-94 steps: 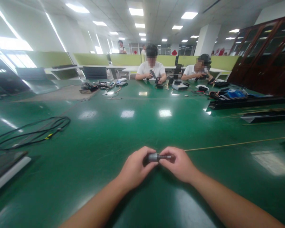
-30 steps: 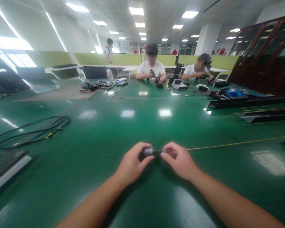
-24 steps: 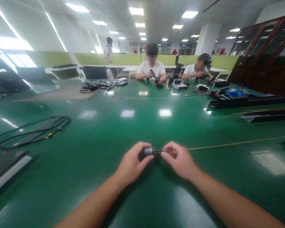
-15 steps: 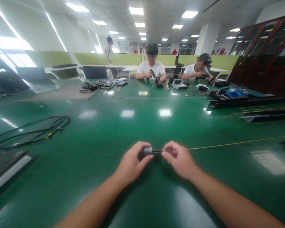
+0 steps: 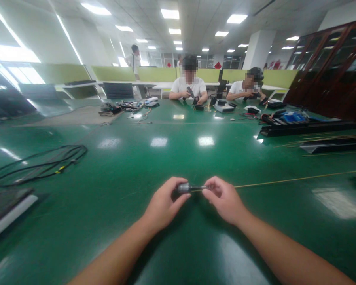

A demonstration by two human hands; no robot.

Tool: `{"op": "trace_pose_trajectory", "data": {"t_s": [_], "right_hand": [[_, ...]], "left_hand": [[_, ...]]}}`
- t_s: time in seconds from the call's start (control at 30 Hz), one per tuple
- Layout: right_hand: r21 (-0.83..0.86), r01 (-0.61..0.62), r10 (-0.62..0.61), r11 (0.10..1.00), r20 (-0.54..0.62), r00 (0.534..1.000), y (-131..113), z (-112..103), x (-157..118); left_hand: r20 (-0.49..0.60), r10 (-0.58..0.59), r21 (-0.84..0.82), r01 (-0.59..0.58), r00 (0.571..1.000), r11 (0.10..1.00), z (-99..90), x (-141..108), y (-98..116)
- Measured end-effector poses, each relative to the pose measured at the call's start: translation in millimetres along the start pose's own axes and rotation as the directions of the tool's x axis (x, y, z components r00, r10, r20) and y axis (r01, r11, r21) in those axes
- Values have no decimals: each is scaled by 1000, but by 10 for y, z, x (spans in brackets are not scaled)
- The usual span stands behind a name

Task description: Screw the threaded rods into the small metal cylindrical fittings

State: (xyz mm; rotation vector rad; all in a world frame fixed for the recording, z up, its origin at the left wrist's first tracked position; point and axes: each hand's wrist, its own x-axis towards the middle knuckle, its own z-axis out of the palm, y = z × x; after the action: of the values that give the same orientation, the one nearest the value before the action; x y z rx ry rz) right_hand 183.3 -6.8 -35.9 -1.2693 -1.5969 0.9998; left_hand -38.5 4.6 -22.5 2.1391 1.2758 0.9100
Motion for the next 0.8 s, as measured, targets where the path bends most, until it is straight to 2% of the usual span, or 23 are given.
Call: {"op": "trace_pose_trajectory", "data": {"t_s": [0.57, 0.7, 0.8], "right_hand": [[8, 5, -5, 1000, -11, 1000, 0, -15, 10], [70, -1, 3, 998, -22, 1000, 29, -12, 18], [124, -1, 2, 992, -11, 1000, 29, -9, 19]], "left_hand": [[-4, -8, 14, 8, 1000, 1000, -29, 4, 33], [0, -61, -35, 61, 998, 998, -59, 21, 61], [-24, -147, -135, 143, 989, 980, -69, 46, 41]]}}
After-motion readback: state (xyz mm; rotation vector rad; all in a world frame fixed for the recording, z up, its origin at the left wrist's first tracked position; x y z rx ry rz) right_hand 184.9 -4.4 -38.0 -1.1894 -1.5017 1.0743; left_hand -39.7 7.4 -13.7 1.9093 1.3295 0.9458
